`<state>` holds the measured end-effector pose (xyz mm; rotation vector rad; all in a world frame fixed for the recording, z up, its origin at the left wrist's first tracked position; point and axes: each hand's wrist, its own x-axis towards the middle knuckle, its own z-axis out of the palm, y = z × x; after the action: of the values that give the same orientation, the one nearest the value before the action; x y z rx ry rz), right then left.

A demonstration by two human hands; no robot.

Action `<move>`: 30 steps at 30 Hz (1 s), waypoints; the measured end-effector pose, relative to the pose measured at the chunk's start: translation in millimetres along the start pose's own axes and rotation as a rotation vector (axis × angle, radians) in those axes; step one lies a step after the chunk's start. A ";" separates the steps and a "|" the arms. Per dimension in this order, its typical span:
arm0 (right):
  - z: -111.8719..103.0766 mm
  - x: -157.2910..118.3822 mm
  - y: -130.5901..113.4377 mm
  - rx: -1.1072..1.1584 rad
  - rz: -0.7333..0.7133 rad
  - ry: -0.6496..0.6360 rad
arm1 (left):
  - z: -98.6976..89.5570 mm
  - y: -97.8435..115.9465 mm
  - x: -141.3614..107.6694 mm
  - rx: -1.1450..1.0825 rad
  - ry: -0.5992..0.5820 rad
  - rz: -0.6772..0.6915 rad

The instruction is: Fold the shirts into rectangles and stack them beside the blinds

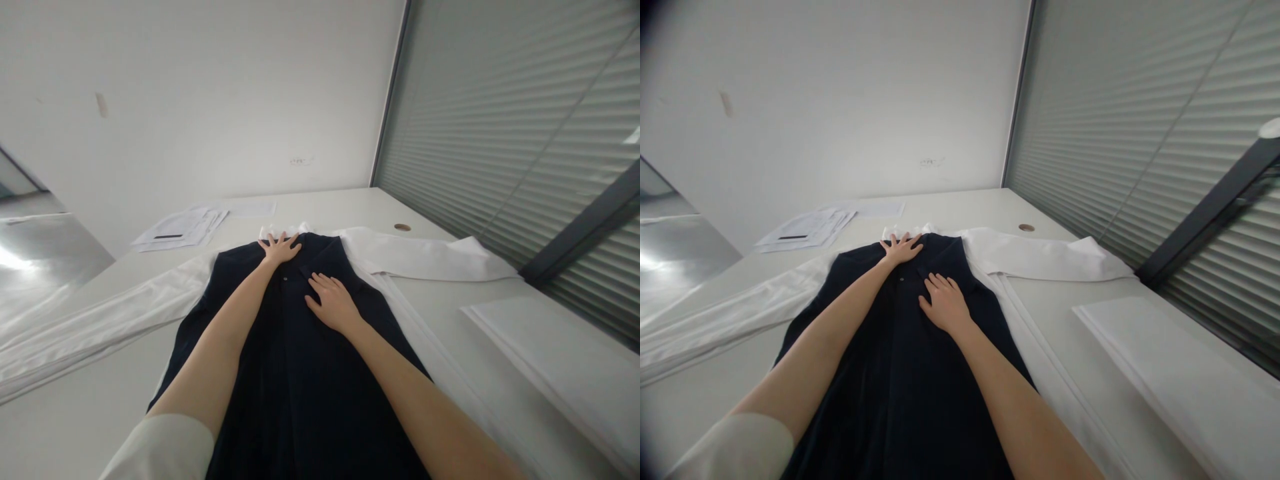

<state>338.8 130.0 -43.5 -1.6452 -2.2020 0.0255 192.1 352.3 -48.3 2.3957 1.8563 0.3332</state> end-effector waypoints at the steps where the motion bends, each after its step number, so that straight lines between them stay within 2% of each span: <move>1: 0.4 0.0 0.2 0.001 0.000 0.002 | -1.2 -0.2 1.7 -0.008 -0.016 -0.008; 7: 1.4 0.6 1.1 0.006 0.010 -0.005 | -3.9 1.2 -1.7 -0.035 -0.032 -0.017; 10: 0.9 0.6 1.1 0.009 0.012 -0.006 | -3.2 5.6 -12.6 -0.006 0.124 0.022; 12: 0.6 0.6 0.9 0.009 0.009 -0.003 | -2.6 9.2 -19.2 0.020 0.224 0.122; 13: 0.5 0.6 0.8 0.006 0.008 -0.002 | -2.2 10.9 -21.5 0.027 0.234 0.175; 16: 0.6 0.6 0.6 -0.003 0.008 -0.007 | 0.2 14.2 -23.5 0.021 0.155 0.240; 21: -0.1 -0.2 0.3 -0.006 0.009 -0.005 | 2.4 15.1 -14.8 0.026 0.041 0.199; 25: 0.6 -0.6 0.9 -0.004 0.005 0.003 | -4.7 19.7 -12.1 0.025 -0.030 0.190; 30: 2.6 0.7 2.4 0.000 -0.002 0.013 | -13.3 22.7 -39.7 -0.002 -0.038 0.224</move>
<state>340.0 131.9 -46.3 -1.6377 -2.1939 0.0141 201.1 307.3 -35.3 2.5943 1.5739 0.3028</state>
